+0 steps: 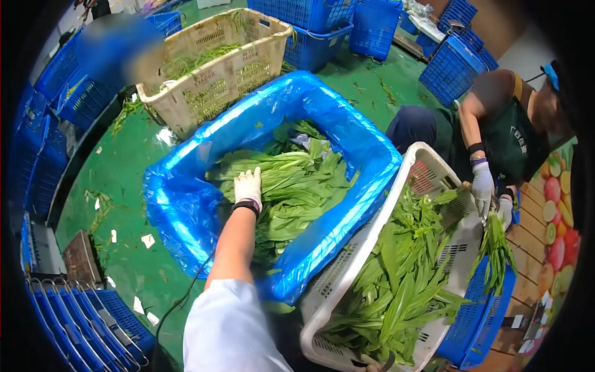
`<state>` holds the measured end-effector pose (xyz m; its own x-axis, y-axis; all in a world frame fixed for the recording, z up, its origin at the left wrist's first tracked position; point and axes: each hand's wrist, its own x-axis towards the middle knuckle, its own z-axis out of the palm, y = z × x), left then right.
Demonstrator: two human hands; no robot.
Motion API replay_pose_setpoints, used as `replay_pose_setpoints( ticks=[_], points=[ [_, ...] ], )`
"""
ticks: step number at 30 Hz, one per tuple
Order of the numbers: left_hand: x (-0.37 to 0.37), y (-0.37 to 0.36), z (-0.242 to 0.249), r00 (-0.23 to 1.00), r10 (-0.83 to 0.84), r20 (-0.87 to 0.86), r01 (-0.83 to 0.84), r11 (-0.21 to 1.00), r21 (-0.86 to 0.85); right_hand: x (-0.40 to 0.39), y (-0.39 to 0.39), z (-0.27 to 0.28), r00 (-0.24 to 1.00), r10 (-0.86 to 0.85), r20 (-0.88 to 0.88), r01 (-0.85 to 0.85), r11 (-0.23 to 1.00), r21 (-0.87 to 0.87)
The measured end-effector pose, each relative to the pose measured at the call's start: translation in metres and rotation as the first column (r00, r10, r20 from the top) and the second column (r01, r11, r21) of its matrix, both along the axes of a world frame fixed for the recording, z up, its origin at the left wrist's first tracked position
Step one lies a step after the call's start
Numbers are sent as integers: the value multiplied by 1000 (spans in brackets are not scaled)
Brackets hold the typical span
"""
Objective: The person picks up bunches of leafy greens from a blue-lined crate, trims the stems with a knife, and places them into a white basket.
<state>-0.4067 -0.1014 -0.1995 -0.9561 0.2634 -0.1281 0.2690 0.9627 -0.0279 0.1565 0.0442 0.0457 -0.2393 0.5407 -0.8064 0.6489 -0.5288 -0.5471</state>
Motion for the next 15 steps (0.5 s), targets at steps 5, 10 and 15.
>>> replay_pose_setpoints(
  ticks=[5,10,15],
  points=[
    [10,4,100,859,5,513,-44,997,63,0,-1,6,999,34,22,-34,999,-27],
    [68,-42,161,213,-718,663,-911,99,400,5,-1,15,985,139,-105,-138,990,15],
    [170,-27,258,437,-875,206,-800,-275,533,9,13,8,895,164,-414,-193,981,-29]
  ],
)
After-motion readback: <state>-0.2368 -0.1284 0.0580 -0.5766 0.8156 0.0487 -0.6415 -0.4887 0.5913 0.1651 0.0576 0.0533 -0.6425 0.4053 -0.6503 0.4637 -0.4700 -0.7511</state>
